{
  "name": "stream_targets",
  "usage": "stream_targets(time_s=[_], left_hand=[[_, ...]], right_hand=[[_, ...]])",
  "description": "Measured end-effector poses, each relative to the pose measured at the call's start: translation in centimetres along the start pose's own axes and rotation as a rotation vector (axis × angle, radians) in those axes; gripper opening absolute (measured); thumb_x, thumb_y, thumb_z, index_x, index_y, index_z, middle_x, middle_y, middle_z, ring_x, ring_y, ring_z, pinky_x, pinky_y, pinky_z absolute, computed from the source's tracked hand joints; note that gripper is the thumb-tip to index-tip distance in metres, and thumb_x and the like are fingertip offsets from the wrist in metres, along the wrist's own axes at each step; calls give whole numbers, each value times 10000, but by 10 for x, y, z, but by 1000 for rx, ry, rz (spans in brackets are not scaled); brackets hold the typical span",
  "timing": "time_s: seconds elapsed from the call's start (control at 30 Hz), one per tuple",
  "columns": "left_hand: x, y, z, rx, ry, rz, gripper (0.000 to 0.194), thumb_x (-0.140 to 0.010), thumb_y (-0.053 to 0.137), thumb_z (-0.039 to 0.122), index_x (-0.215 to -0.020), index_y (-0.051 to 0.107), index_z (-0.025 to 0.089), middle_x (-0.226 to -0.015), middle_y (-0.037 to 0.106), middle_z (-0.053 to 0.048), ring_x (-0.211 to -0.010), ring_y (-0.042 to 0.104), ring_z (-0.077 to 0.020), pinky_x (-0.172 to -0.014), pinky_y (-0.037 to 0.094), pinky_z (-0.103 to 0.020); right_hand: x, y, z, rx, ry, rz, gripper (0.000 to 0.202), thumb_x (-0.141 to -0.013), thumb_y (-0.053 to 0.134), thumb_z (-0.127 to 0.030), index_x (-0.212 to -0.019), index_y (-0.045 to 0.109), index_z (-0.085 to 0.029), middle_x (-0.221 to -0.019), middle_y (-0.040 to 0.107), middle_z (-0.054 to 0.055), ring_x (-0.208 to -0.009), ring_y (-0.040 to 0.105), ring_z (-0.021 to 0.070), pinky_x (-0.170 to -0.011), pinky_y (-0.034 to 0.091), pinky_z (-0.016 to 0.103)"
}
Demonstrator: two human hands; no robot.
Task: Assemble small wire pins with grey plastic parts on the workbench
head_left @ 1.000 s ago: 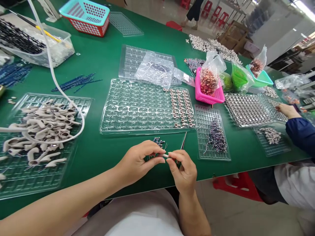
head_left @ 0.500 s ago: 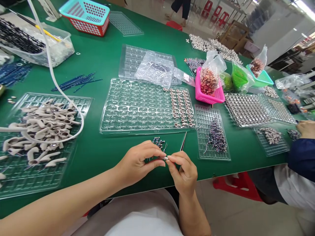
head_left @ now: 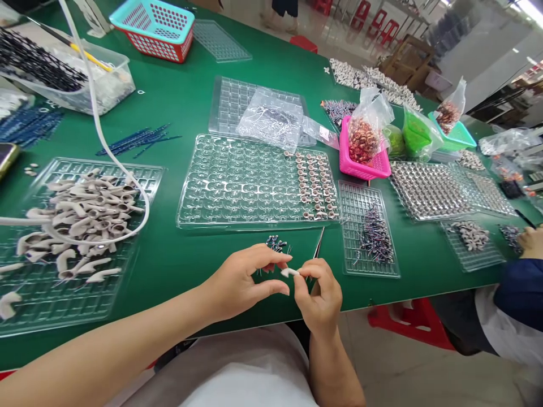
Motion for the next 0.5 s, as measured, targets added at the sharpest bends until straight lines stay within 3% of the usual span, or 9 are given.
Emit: stream_targets(time_s=[0.13, 0.3, 0.5], left_hand=[[0, -1, 2, -25, -27, 1, 295, -790, 793, 192, -1071, 703, 165, -866, 718, -21, -780, 658, -142, -717, 542, -233], [0, 0, 4, -55, 26, 20, 116, -857, 713, 176, -972, 712, 175, -841, 732, -22, -783, 652, -152, -703, 515, -246], [-1, 0, 6, -110, 80, 39, 108, -914, 615, 142, -960, 706, 177, -795, 716, -21, -751, 633, -146, -689, 491, -242]], right_hand=[[1, -1, 4, -30, 105, 34, 134, -870, 562, -100, -804, 546, -216, -753, 517, -23, -693, 494, 121, -628, 410, 264], [1, -1, 4, -19, 116, 21, 121, -880, 557, -132, -792, 543, -213, -746, 512, -18, -691, 485, 125, -626, 397, 268], [1, -1, 3, 9, 119, 10, 118, -883, 551, -154, -781, 544, -214, -736, 514, -15, -676, 482, 127, -619, 404, 270]])
Point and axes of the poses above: each hand's wrist, its own x-axis away from the middle knuckle, its own y-axis out of the palm, z = x × y, the point moved 1 cm from there along -x, towards the middle knuckle
